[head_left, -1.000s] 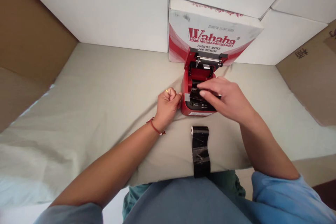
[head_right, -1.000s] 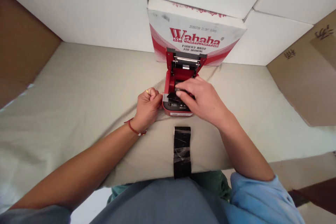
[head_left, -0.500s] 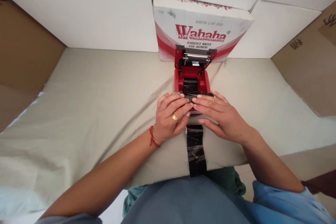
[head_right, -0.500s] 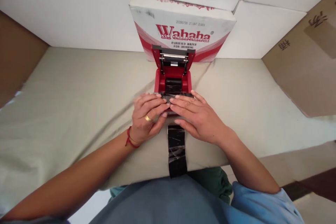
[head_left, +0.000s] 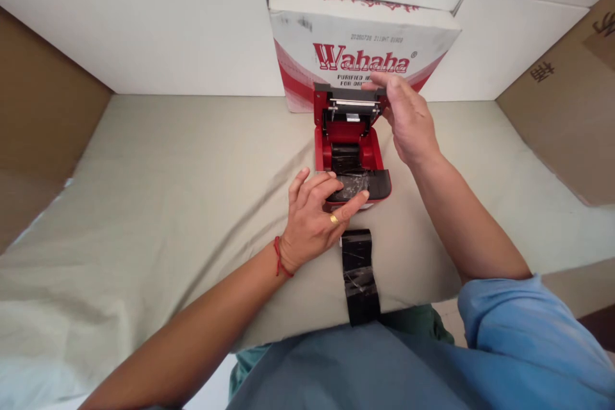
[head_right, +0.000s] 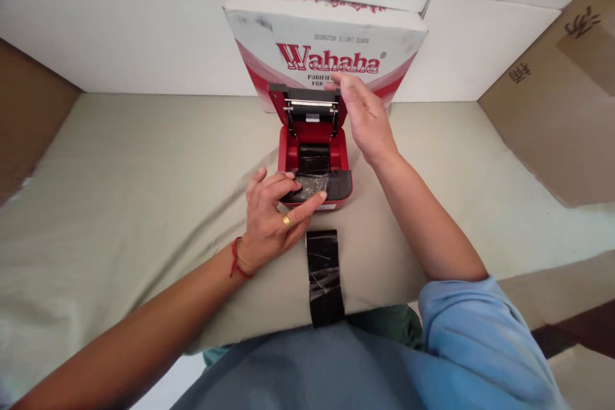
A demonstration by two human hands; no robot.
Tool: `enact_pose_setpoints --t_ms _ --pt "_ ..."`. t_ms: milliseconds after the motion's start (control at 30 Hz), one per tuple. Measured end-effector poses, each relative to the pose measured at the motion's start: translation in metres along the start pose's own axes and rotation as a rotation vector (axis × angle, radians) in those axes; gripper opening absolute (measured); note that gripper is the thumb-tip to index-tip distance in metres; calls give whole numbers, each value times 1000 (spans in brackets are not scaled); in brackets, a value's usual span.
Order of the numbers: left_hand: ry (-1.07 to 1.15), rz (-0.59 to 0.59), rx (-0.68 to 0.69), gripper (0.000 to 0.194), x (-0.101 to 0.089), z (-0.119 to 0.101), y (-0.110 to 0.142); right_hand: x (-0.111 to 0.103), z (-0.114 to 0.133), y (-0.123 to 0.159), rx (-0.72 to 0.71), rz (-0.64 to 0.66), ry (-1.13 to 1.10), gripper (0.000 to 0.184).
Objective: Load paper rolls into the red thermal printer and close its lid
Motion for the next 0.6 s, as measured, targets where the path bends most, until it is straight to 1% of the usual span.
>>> enact_pose_setpoints --t_ms 100,167,233,300,400,467,533,600 --pt "-9 -3 -18 72 1 -1 1 -6 22 18 -27 -37 -63 82" --pt "-15 -7 -20 70 1 -3 1 -14 33 37 -48 -51 -96 75" --pt "-19 -10 -19 69 2 -4 2 -19 38 56 -83 -40 -120 68" --pt "-34 -10 -18 67 2 -4 2 -19 39 74 -126 2 -92 63" --pt "-28 6 -3 69 1 -3 2 -10 37 97 -188 77 -3 58" --pt "19 -11 23 71 -3 1 1 -5 35 107 -212 84 15 55" --pt "72 -59 14 68 -11 10 -1 -2 34 112 -212 64 12 52" --pt "102 -78 -75 62 -17 26 -4 1 33 113 -198 53 11 51"
Point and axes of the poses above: each hand's wrist, its own y-axis away from the middle knuckle, its own x-axis out of the palm, z = x × y, the point moved 7 cm from there along -y, towards the middle knuckle, and after that the axes turned 1 degree about y, right-handed, at the moved point
